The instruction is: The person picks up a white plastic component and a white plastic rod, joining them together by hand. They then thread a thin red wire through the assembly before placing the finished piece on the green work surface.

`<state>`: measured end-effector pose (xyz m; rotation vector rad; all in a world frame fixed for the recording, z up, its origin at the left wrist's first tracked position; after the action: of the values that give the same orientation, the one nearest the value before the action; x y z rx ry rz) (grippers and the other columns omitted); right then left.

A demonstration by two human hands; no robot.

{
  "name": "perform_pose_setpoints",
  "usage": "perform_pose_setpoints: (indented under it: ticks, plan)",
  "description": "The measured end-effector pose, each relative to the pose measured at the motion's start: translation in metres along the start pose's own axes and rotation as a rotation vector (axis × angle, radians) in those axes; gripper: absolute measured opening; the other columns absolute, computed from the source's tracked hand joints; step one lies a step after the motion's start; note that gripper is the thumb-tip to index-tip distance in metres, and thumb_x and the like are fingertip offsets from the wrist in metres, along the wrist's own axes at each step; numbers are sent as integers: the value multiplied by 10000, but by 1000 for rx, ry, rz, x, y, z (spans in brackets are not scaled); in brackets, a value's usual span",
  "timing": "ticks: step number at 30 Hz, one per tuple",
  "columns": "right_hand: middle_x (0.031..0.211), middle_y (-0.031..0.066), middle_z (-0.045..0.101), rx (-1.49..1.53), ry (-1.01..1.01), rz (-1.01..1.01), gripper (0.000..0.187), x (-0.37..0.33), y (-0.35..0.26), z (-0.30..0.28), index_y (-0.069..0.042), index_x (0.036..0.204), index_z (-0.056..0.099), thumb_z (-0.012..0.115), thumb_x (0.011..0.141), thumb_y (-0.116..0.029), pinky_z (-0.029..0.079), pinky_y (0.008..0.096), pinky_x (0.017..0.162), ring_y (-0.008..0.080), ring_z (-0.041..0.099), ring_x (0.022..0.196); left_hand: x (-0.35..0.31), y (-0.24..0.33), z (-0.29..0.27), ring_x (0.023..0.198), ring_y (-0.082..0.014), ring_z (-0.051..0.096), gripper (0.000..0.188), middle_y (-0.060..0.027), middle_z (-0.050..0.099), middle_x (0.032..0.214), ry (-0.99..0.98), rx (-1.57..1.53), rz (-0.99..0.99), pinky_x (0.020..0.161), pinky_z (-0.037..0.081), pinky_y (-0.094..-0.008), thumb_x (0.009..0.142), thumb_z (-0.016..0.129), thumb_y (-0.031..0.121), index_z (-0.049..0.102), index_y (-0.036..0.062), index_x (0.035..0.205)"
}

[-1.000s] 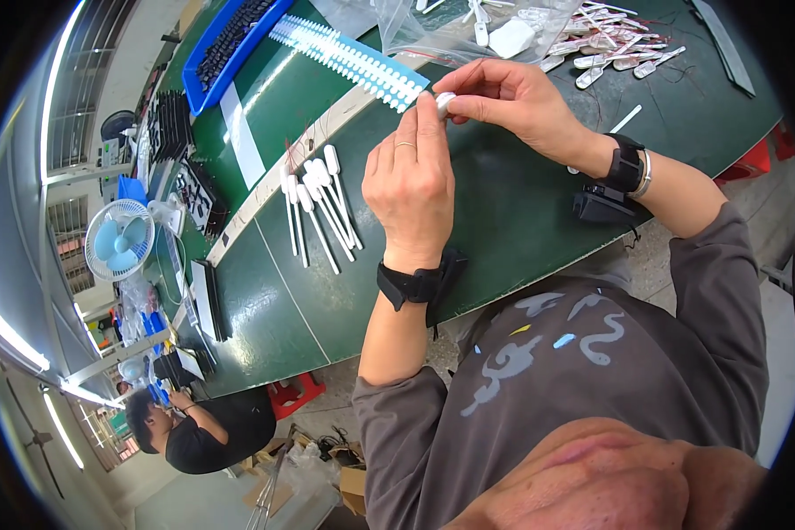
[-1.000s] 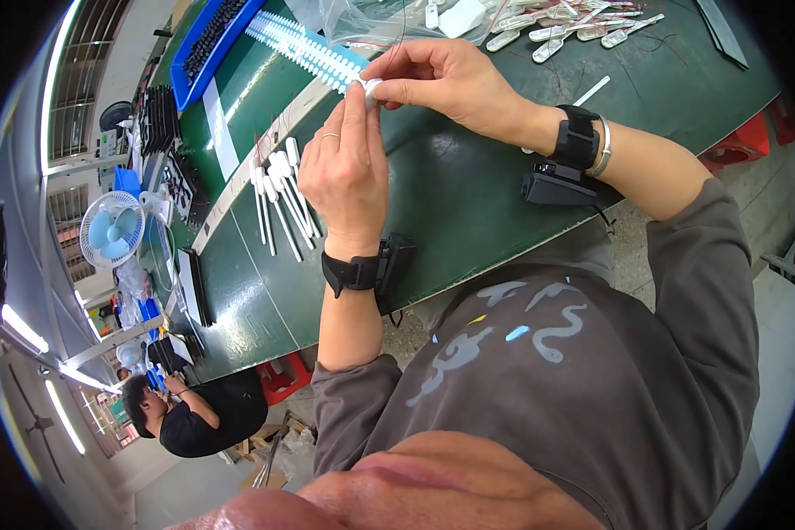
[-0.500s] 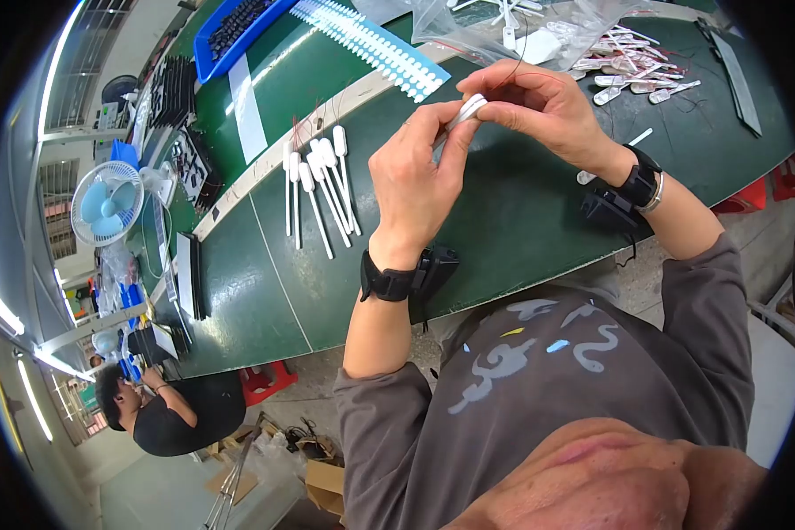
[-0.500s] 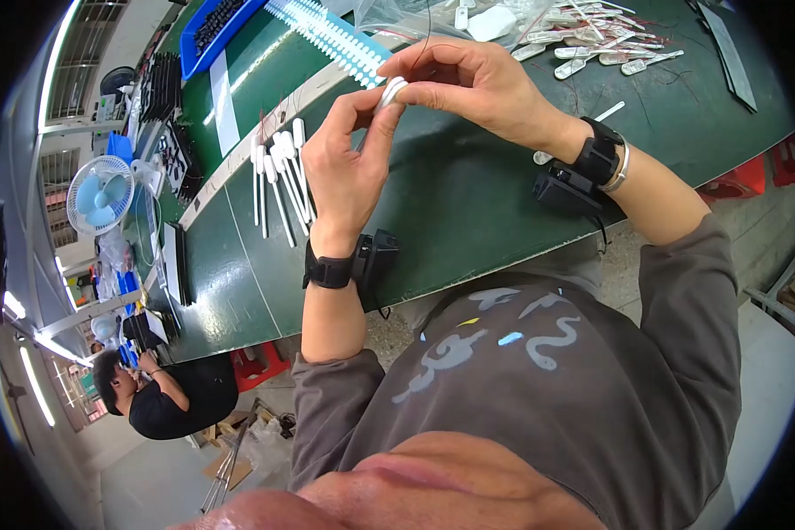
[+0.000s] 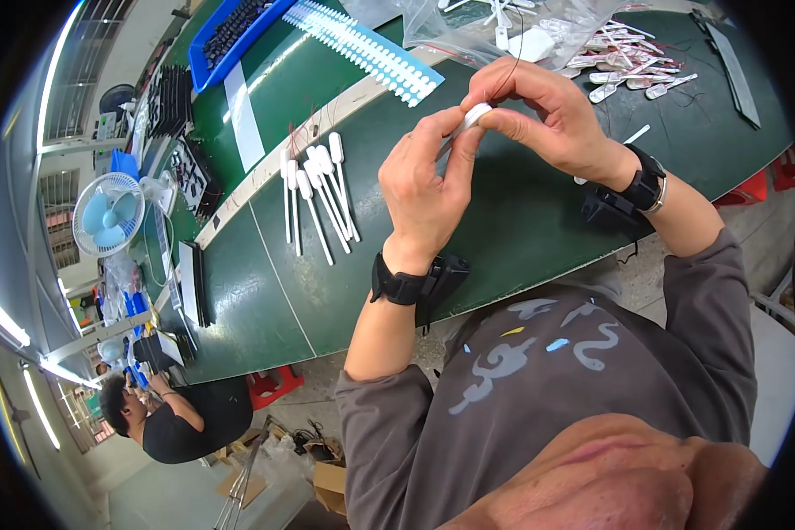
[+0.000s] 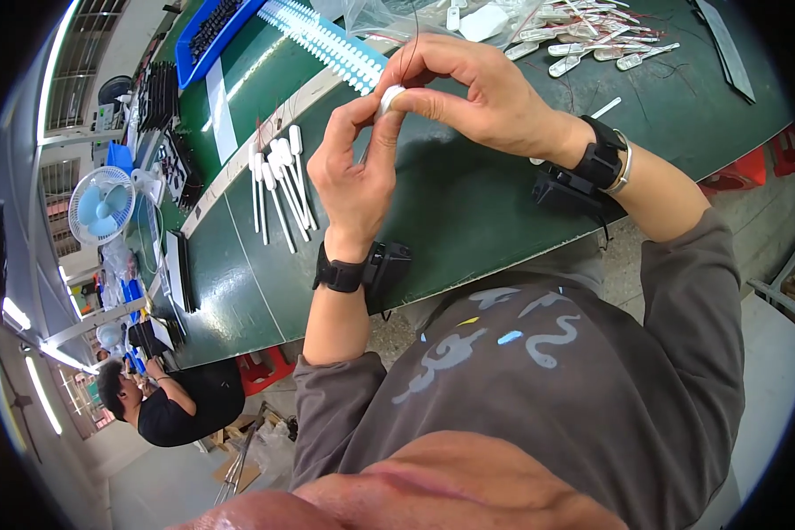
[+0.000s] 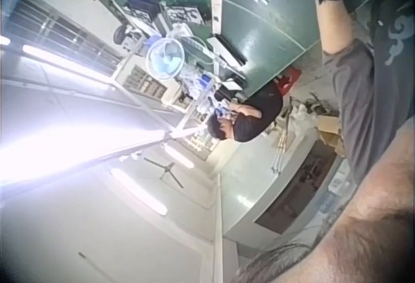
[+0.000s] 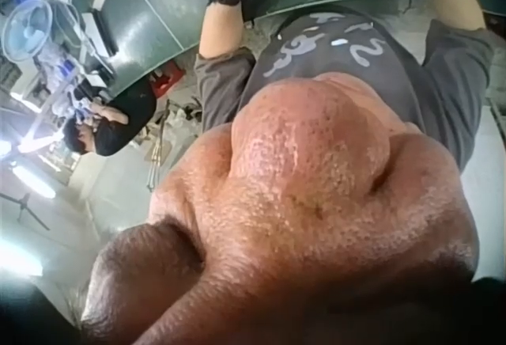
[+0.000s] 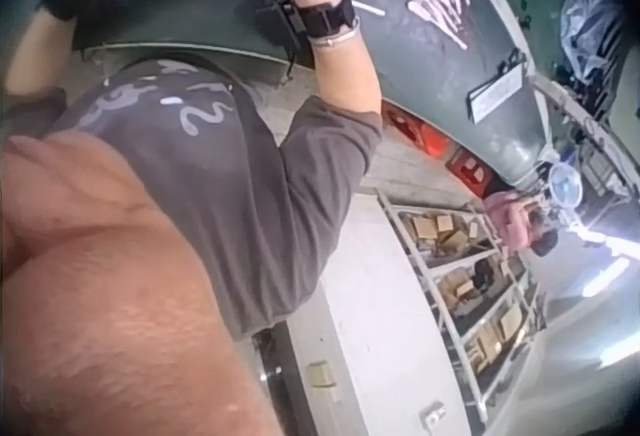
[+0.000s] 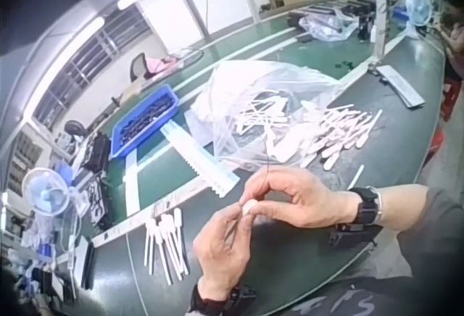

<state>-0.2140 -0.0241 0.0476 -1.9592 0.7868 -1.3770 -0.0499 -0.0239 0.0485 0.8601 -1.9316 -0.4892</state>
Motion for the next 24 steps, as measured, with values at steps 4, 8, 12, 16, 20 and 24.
perform_pose_setpoints:
  ticks: [4, 8, 12, 16, 20, 24]
  plan:
    - [1064, 97, 633, -8, 11, 85, 138, 3, 3, -3, 12, 1018, 655, 671, 908, -71, 494, 276, 825, 179, 609, 944, 4, -6, 1, 742, -283, 657, 147, -117, 674, 877, -75, 34, 0, 656, 513, -334, 872, 687, 52, 622, 23, 1001]
    - [1079, 92, 633, -63, 18, 5, 159, 1, -4, -2, 0, 1042, 664, 680, 896, -62, 493, 278, 821, 180, 611, 926, -3, -5, 12, 809, -255, 672, 178, -116, 684, 906, -112, -36, -151, 708, 520, -323, 919, 653, 69, 592, 16, 1078]
    - [1060, 86, 641, 22, 92, 3, 214, 0, -11, 3, -26, 1090, 682, 688, 877, -42, 498, 285, 847, 189, 620, 947, -11, -11, 22, 860, -204, 668, 215, -104, 686, 940, -55, -462, -299, 751, 521, -315, 964, 616, 94, 546, 12, 1151]
    - [1071, 85, 656, -9, 107, -83, 268, -1, -21, 7, -50, 1123, 697, 699, 856, -28, 514, 302, 853, 199, 634, 983, -17, -3, 29, 926, -153, 633, 230, -95, 659, 1007, -55, -519, -261, 810, 503, -290, 999, 573, 119, 511, 5, 1189]
    - [1087, 91, 676, -62, 108, -54, 266, -3, -24, 9, -47, 1093, 709, 714, 829, -19, 532, 316, 843, 211, 649, 995, -20, -2, 33, 974, -138, 605, 257, -82, 616, 1083, -34, -661, -271, 844, 483, -266, 1006, 560, 123, 481, 6, 1221]
    - [1067, 72, 701, -148, 147, -73, 189, -5, -24, 7, -65, 1038, 727, 714, 850, -83, 549, 315, 824, 207, 668, 962, -22, -4, 38, 1025, -128, 576, 278, -66, 584, 1118, -77, -794, -302, 879, 462, -254, 1015, 546, 134, 454, 4, 1242]
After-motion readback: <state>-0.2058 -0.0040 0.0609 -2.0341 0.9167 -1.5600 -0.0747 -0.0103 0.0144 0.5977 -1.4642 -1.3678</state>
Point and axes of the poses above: each hand's wrist, its own x-axis towards the middle knuckle, its own z-axis out of the palm, y = z × x, the point moved 5 cm from there along x, towards the middle knuckle
